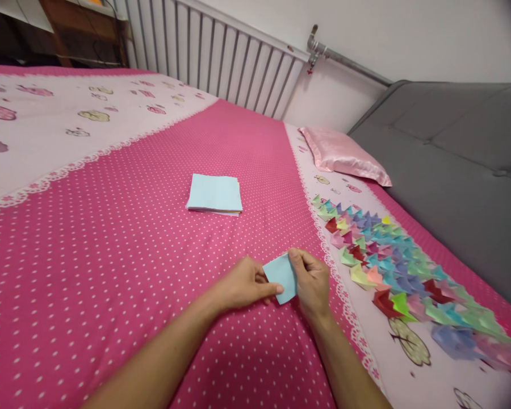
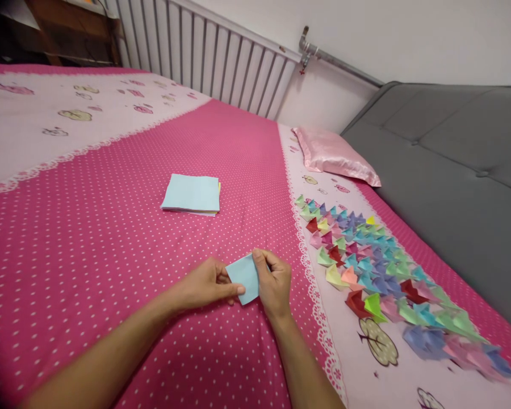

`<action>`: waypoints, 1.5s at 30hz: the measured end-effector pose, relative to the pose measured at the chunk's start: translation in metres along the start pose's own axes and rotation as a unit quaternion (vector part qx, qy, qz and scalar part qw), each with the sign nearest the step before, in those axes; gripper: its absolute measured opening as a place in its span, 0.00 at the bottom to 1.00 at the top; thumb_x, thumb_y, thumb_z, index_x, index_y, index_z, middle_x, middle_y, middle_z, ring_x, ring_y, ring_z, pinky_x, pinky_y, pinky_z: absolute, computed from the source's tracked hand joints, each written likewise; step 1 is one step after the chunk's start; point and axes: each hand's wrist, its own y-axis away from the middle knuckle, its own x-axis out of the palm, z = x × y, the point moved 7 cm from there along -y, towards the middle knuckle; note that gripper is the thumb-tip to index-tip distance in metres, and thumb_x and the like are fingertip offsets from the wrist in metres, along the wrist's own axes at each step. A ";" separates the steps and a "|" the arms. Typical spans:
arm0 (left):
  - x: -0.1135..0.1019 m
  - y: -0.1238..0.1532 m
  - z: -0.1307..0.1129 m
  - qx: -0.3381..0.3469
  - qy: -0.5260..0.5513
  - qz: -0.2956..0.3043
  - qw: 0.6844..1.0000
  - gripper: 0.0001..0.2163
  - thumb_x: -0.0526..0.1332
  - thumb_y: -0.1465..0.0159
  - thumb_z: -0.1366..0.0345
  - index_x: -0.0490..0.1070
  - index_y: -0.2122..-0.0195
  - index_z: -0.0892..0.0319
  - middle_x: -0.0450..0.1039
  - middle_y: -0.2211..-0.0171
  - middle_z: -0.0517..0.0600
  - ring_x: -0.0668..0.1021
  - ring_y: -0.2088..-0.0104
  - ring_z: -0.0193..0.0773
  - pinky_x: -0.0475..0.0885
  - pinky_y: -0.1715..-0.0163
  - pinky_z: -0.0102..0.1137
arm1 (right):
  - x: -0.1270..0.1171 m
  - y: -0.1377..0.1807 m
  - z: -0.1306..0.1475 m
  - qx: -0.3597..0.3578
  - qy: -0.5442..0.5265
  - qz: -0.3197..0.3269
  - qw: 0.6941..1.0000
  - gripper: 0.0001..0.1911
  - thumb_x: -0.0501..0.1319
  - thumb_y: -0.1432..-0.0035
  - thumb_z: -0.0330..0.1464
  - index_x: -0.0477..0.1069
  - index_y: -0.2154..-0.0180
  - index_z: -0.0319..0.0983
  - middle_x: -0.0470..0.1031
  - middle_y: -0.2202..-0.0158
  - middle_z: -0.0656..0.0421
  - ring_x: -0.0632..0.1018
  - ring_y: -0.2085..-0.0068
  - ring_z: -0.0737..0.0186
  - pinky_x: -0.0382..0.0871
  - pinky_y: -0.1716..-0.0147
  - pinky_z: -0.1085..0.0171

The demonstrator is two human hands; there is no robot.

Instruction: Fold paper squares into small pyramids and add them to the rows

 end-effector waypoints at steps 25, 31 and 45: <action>-0.021 -0.001 -0.005 -0.005 0.129 -0.122 0.984 0.14 0.65 0.46 0.58 0.75 0.71 0.67 0.77 0.75 0.55 0.75 0.78 0.31 0.69 0.74 0.26 | 0.005 -0.006 -0.019 0.068 -0.104 0.014 0.992 0.16 0.65 0.51 0.43 0.72 0.70 0.35 0.65 0.84 0.65 0.65 0.81 0.71 0.59 0.80 0.70; -0.017 0.000 0.003 -0.091 0.284 -0.092 0.950 0.26 0.53 0.39 0.45 0.73 0.60 0.66 0.77 0.66 0.59 0.80 0.72 0.37 0.73 0.72 0.28 | 0.005 -0.006 -0.016 0.052 -0.097 0.019 0.994 0.16 0.65 0.50 0.43 0.72 0.68 0.36 0.66 0.83 0.65 0.66 0.80 0.70 0.60 0.80 0.70; -0.019 0.003 -0.001 -0.082 0.407 -0.126 0.901 0.10 0.54 0.41 0.74 0.73 0.62 0.70 0.76 0.60 0.59 0.79 0.64 0.36 0.75 0.58 0.28 | 0.007 -0.001 0.009 -0.100 0.033 0.055 0.993 0.17 0.64 0.49 0.31 0.72 0.55 0.44 0.63 0.44 0.53 0.69 0.75 0.73 0.69 0.70 0.64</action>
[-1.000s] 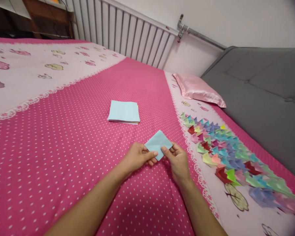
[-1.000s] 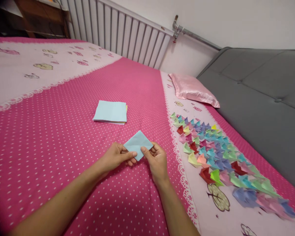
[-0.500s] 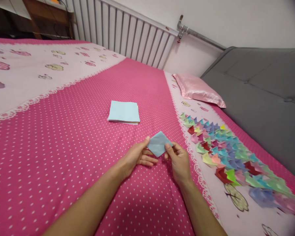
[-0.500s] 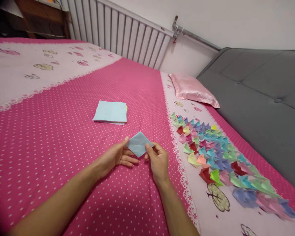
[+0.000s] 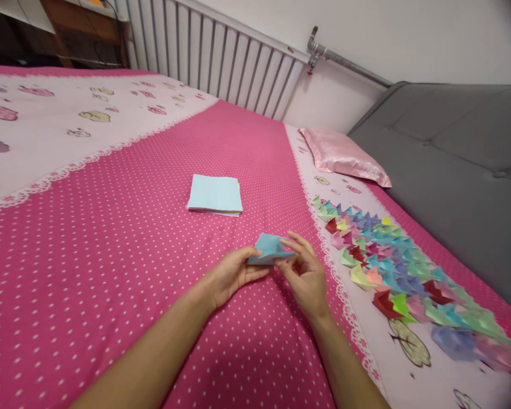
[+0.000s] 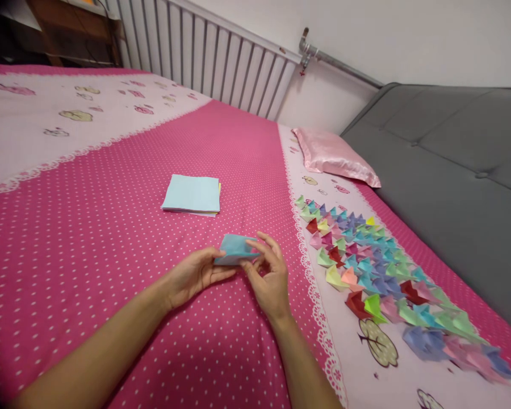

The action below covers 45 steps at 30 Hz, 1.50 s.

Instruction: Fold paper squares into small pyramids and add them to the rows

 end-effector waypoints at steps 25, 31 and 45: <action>-0.003 0.003 -0.018 0.122 0.028 -0.032 0.992 0.09 0.58 0.39 0.74 0.72 0.58 0.66 0.77 0.59 0.56 0.79 0.65 0.36 0.77 0.63 0.30 | 0.001 0.002 0.002 -0.052 0.027 0.020 0.998 0.12 0.57 0.49 0.21 0.75 0.68 0.42 0.66 0.48 0.54 0.69 0.47 0.53 0.69 0.58 0.57; -0.004 0.002 -0.018 0.121 0.046 -0.034 0.991 0.08 0.56 0.37 0.72 0.72 0.59 0.67 0.77 0.59 0.57 0.79 0.65 0.37 0.77 0.63 0.30 | 0.009 0.003 0.003 -0.058 0.019 0.062 0.996 0.14 0.59 0.48 0.23 0.76 0.63 0.45 0.64 0.46 0.55 0.70 0.47 0.54 0.71 0.59 0.58; 0.000 0.003 -0.014 0.081 0.058 0.004 0.995 0.11 0.53 0.34 0.69 0.71 0.56 0.68 0.75 0.55 0.60 0.79 0.61 0.39 0.77 0.61 0.30 | 0.007 0.001 0.000 -0.036 0.011 0.044 0.998 0.13 0.62 0.50 0.26 0.78 0.64 0.47 0.68 0.49 0.57 0.70 0.47 0.56 0.67 0.52 0.58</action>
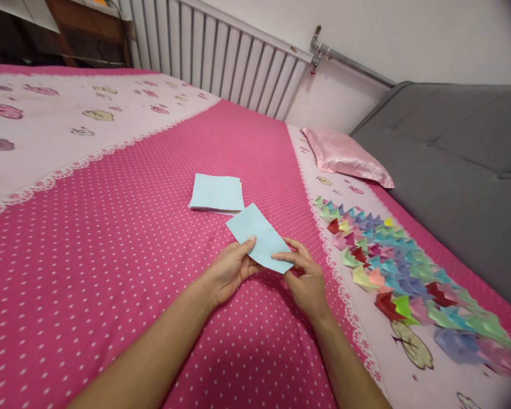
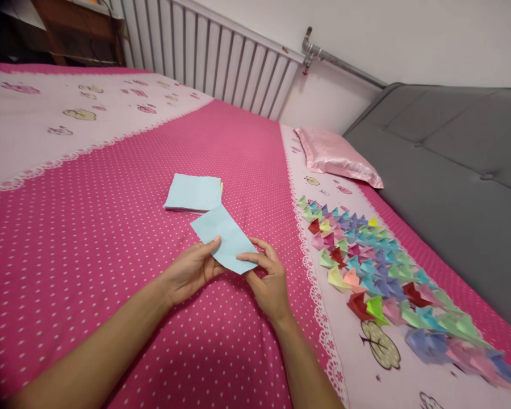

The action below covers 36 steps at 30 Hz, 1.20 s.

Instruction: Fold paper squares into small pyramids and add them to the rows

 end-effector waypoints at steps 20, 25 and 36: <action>0.010 0.004 0.009 0.016 -0.080 0.102 0.991 0.13 0.67 0.45 0.70 0.74 0.58 0.66 0.75 0.56 0.58 0.77 0.57 0.38 0.69 0.52 0.30 | -0.004 0.001 0.004 0.046 0.005 -0.048 0.998 0.07 0.63 0.47 0.36 0.77 0.69 0.39 0.75 0.63 0.56 0.76 0.61 0.60 0.68 0.60 0.61; 0.010 0.003 0.010 0.015 -0.076 0.092 0.993 0.09 0.65 0.44 0.70 0.75 0.61 0.64 0.76 0.57 0.56 0.78 0.59 0.36 0.71 0.56 0.28 | -0.005 0.004 -0.003 0.089 -0.064 -0.085 0.990 0.10 0.66 0.50 0.36 0.71 0.68 0.38 0.74 0.69 0.59 0.76 0.67 0.63 0.70 0.67 0.64; 0.003 -0.001 0.009 0.017 -0.136 0.055 0.989 0.13 0.69 0.48 0.63 0.77 0.63 0.65 0.78 0.63 0.58 0.79 0.67 0.35 0.71 0.65 0.25 | -0.003 0.006 -0.013 0.195 -0.209 -0.112 0.952 0.17 0.71 0.58 0.33 0.71 0.64 0.38 0.76 0.73 0.62 0.75 0.75 0.70 0.68 0.74 0.71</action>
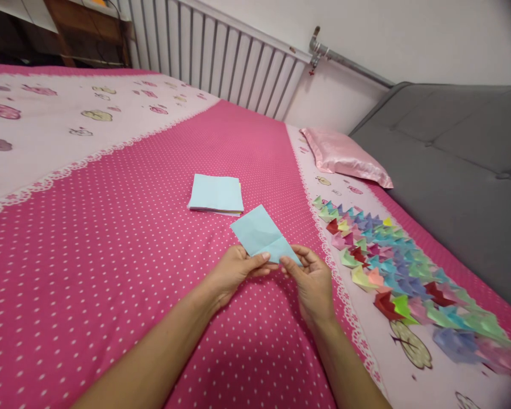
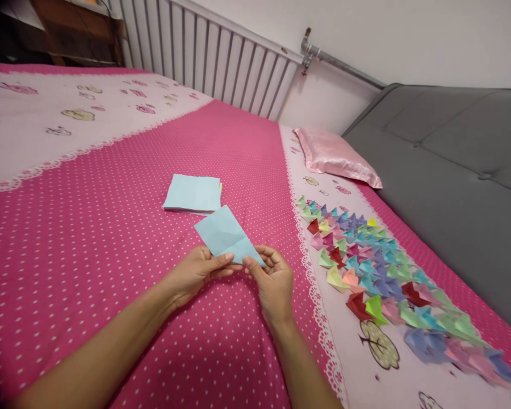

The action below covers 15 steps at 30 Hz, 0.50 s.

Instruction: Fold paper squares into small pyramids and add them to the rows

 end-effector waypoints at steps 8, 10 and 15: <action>-0.004 0.000 -0.003 0.020 -0.035 -0.029 0.999 0.12 0.71 0.53 0.62 0.78 0.71 0.66 0.77 0.75 0.53 0.73 0.76 0.30 0.67 0.71 0.26 | 0.004 0.003 -0.005 0.016 0.036 0.031 0.999 0.15 0.71 0.59 0.35 0.75 0.67 0.37 0.79 0.71 0.60 0.77 0.70 0.64 0.72 0.68 0.65; -0.003 0.000 -0.003 0.022 -0.044 -0.026 0.998 0.11 0.71 0.53 0.62 0.78 0.73 0.66 0.76 0.76 0.52 0.72 0.77 0.30 0.66 0.72 0.26 | 0.003 0.003 -0.004 0.014 0.053 0.026 0.998 0.15 0.72 0.60 0.35 0.75 0.68 0.36 0.78 0.73 0.60 0.77 0.72 0.63 0.72 0.70 0.65; -0.011 -0.002 -0.002 0.011 -0.052 -0.062 0.997 0.12 0.70 0.50 0.60 0.78 0.73 0.66 0.78 0.74 0.55 0.75 0.75 0.31 0.68 0.70 0.25 | 0.001 -0.001 -0.006 0.031 0.027 0.024 0.999 0.17 0.70 0.56 0.36 0.74 0.64 0.36 0.80 0.70 0.56 0.79 0.73 0.62 0.70 0.79 0.70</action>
